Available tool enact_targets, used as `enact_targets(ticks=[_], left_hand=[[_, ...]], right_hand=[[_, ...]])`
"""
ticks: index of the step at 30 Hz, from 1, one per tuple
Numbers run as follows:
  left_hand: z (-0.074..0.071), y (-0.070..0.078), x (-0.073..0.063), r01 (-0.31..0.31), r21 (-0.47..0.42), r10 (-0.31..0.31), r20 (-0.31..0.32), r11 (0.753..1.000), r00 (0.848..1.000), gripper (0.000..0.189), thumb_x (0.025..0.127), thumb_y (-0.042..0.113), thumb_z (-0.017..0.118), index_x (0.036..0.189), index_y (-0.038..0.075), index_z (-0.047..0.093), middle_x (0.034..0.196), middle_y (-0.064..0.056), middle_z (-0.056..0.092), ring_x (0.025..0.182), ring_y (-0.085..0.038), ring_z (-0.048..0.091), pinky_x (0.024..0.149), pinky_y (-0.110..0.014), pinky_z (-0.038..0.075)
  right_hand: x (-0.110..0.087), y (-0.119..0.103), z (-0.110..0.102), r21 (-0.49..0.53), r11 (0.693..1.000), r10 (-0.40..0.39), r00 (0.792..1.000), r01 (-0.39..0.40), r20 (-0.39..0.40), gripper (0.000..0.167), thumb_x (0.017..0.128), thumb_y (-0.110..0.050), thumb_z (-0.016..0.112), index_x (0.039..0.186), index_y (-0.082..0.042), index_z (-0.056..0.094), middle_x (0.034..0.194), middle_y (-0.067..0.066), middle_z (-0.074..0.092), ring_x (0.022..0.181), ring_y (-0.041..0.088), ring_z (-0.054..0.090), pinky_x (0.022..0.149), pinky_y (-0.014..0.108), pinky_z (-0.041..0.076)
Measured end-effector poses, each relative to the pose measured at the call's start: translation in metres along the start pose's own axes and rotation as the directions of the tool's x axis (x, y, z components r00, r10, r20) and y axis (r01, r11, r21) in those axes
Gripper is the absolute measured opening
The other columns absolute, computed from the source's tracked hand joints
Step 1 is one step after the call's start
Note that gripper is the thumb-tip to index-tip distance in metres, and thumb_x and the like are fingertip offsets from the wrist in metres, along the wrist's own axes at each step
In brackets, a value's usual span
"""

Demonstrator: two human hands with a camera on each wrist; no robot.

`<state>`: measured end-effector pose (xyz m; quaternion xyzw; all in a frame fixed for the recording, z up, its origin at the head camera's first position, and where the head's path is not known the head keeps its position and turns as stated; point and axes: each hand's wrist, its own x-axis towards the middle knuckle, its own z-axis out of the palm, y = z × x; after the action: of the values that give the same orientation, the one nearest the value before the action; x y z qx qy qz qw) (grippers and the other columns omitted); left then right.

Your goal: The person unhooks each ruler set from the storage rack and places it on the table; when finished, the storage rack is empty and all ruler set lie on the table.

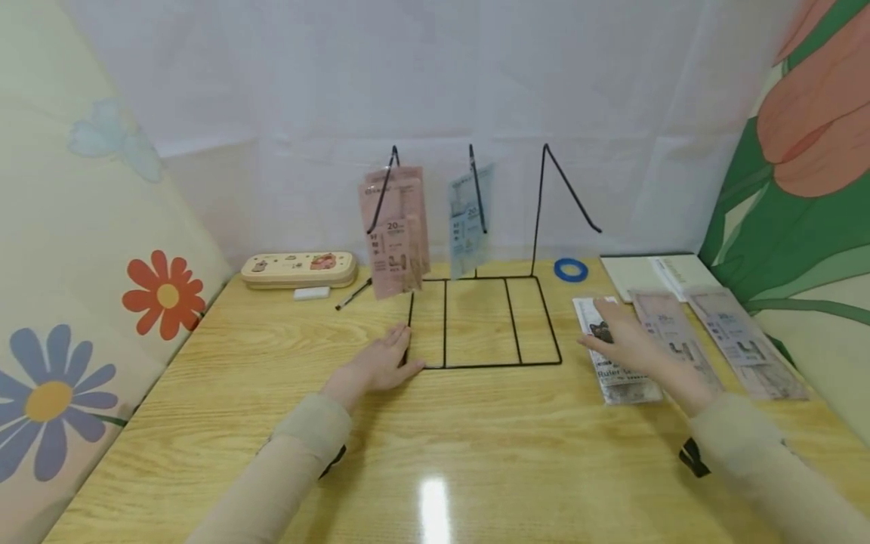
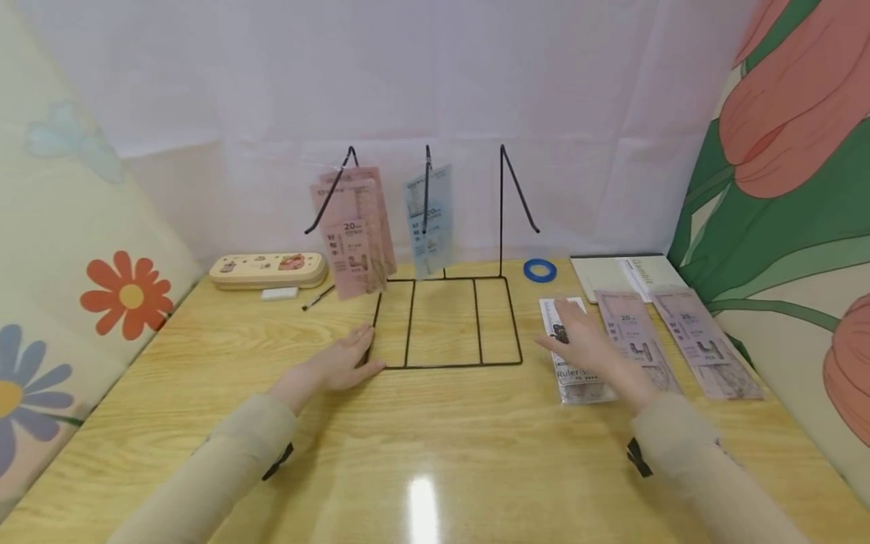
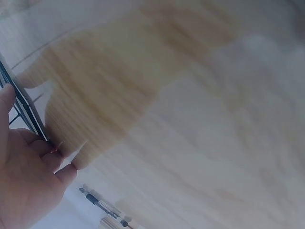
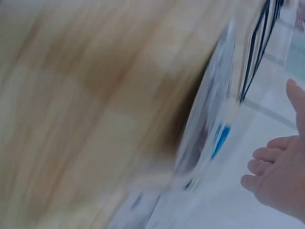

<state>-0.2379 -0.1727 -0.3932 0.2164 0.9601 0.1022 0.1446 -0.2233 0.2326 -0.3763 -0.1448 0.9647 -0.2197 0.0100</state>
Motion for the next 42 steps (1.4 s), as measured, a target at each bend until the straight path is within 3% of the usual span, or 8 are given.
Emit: enact_targets(ticks=[10,19,29,37,42], left_hand=[[-0.001,0.000,-0.002,0.001,0.000,-0.001,-0.001,1.000,1.000,0.074,0.101,0.041,0.038,0.147,-0.009,0.011,0.155,-0.026,0.006,0.145,-0.038,0.008,0.119,-0.049,0.014],[-0.003,0.000,-0.003,0.004,0.005,-0.004,0.002,1.000,1.000,0.074,0.100,0.042,0.038,0.147,-0.008,0.011,0.156,-0.026,0.006,0.145,-0.038,0.009,0.119,-0.049,0.014],[-0.002,0.000,-0.004,-0.004,0.008,0.004,-0.013,1.000,1.000,0.074,0.100,0.042,0.037,0.147,-0.009,0.012,0.155,-0.026,0.007,0.145,-0.038,0.009,0.119,-0.048,0.014],[-0.002,0.002,-0.006,0.000,-0.015,0.000,-0.022,1.000,1.000,0.073,0.100,0.041,0.040,0.147,-0.009,0.013,0.155,-0.026,0.007,0.145,-0.038,0.009,0.119,-0.048,0.014],[-0.003,-0.004,-0.005,-0.015,-0.093,0.011,-0.053,0.996,0.999,0.074,0.099,0.039,0.043,0.147,-0.009,0.015,0.155,-0.027,0.009,0.144,-0.040,0.010,0.119,-0.050,0.014]], right_hand=[[0.010,-0.030,0.032,0.050,0.996,-0.073,0.994,0.069,0.078,0.081,0.095,-0.036,0.055,0.143,0.016,0.015,0.148,0.038,0.017,0.136,0.053,0.018,0.113,0.060,0.017],[0.021,-0.035,0.046,0.029,0.992,-0.129,0.982,0.126,0.142,0.083,0.093,-0.039,0.057,0.141,0.017,0.019,0.147,0.039,0.018,0.138,0.051,0.018,0.115,0.056,0.017],[0.025,-0.033,0.044,0.029,1.000,-0.010,0.962,0.002,0.273,0.092,0.095,-0.045,0.051,0.143,0.019,0.005,0.150,0.037,0.002,0.141,0.049,0.005,0.117,0.055,0.009],[0.025,-0.035,0.043,0.034,0.999,0.003,0.958,-0.013,0.288,0.090,0.095,-0.044,0.051,0.143,0.018,0.006,0.151,0.036,0.001,0.141,0.048,0.003,0.117,0.055,0.008],[0.026,-0.035,0.043,0.022,1.000,0.010,0.956,-0.017,0.293,0.089,0.095,-0.044,0.050,0.144,0.017,0.007,0.151,0.035,0.000,0.141,0.047,0.002,0.117,0.054,0.008]])
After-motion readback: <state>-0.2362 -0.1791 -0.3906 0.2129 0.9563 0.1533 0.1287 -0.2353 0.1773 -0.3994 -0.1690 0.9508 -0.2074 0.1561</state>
